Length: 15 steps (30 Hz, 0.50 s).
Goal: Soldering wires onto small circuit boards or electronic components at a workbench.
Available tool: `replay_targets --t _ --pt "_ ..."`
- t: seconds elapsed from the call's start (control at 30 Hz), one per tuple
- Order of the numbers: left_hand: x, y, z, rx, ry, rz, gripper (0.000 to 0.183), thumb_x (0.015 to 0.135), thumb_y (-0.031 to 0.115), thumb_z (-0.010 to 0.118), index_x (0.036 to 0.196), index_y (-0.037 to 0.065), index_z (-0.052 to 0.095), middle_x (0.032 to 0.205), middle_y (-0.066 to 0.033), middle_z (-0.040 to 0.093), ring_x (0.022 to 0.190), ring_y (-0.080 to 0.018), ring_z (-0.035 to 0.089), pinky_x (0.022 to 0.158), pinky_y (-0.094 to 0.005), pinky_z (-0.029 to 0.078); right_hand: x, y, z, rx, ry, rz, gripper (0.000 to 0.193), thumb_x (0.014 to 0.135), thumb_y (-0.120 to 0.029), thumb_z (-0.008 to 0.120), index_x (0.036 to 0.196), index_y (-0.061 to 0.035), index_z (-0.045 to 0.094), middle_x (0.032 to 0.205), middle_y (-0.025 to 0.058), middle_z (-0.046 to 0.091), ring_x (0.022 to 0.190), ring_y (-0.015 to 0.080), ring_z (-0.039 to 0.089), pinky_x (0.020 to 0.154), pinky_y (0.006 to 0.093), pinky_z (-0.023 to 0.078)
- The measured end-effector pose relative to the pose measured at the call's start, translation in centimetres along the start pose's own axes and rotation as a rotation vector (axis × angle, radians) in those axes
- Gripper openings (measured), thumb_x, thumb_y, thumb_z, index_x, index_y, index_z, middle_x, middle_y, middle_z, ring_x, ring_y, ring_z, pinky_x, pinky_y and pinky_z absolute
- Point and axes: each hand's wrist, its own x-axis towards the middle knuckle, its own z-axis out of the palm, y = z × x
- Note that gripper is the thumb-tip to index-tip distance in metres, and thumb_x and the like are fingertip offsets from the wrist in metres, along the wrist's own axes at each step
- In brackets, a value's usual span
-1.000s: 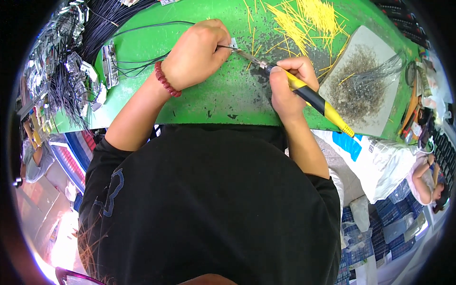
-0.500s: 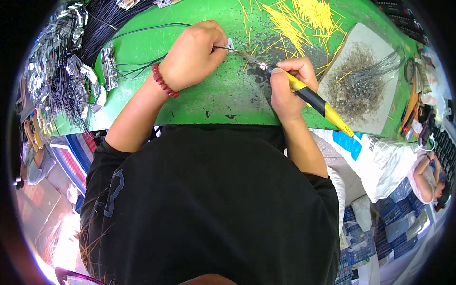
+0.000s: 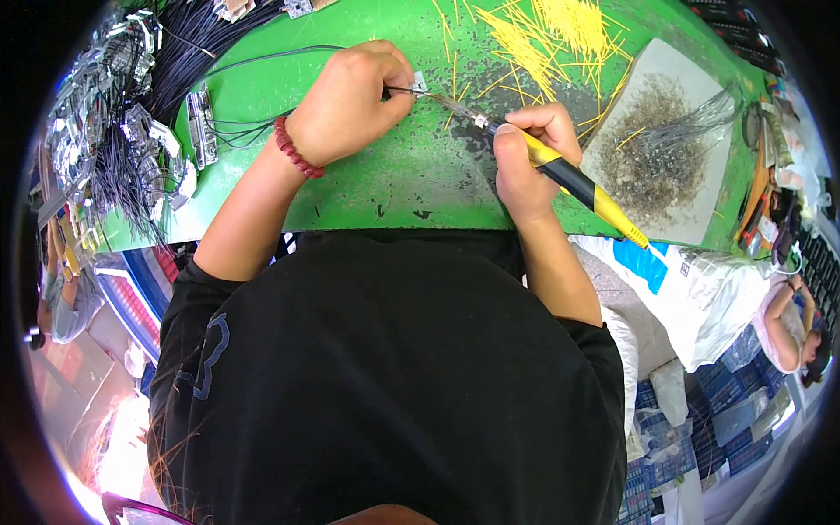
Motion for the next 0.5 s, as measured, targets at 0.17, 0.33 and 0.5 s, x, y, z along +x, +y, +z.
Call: replay_targets --t 0.17,0.33,0.5 --pt "-0.19 -0.24 0.06 -0.064 0.016 0.007 0.007 0.072 0.002 0.062 0.072 -0.005 0.061 0.08 -0.0184 0.062 0.076 -0.0338 0.062 0.072 -0.0402 0.051 0.0 0.11 0.0 -0.007 0.001 -0.017 0.007 0.077 0.0 0.056 0.084 0.0007 0.055 0.077 0.0065 0.057 0.057 0.008 0.051 0.053 0.0203 0.044" --pt "-0.3 -0.28 -0.25 -0.041 0.011 0.015 0.008 0.074 0.001 0.065 0.079 -0.005 0.063 0.085 -0.0153 0.065 0.078 -0.0305 0.064 0.072 -0.0361 0.052 -0.04 0.03 0.15 0.055 0.003 0.017 0.012 0.079 -0.001 0.064 0.087 -0.0008 0.055 0.076 0.0004 0.053 0.06 0.0036 0.045 0.054 0.0197 0.036" --pt "-0.19 -0.26 -0.16 -0.034 -0.001 0.025 0.007 0.075 0.001 0.063 0.075 -0.005 0.059 0.083 -0.0165 0.062 0.078 -0.0333 0.061 0.071 -0.0387 0.05 0.02 0.14 0.11 0.028 0.004 0.011 0.012 0.08 -0.002 0.065 0.087 -0.0007 0.055 0.076 0.0005 0.054 0.06 0.0037 0.046 0.054 0.0198 0.037"
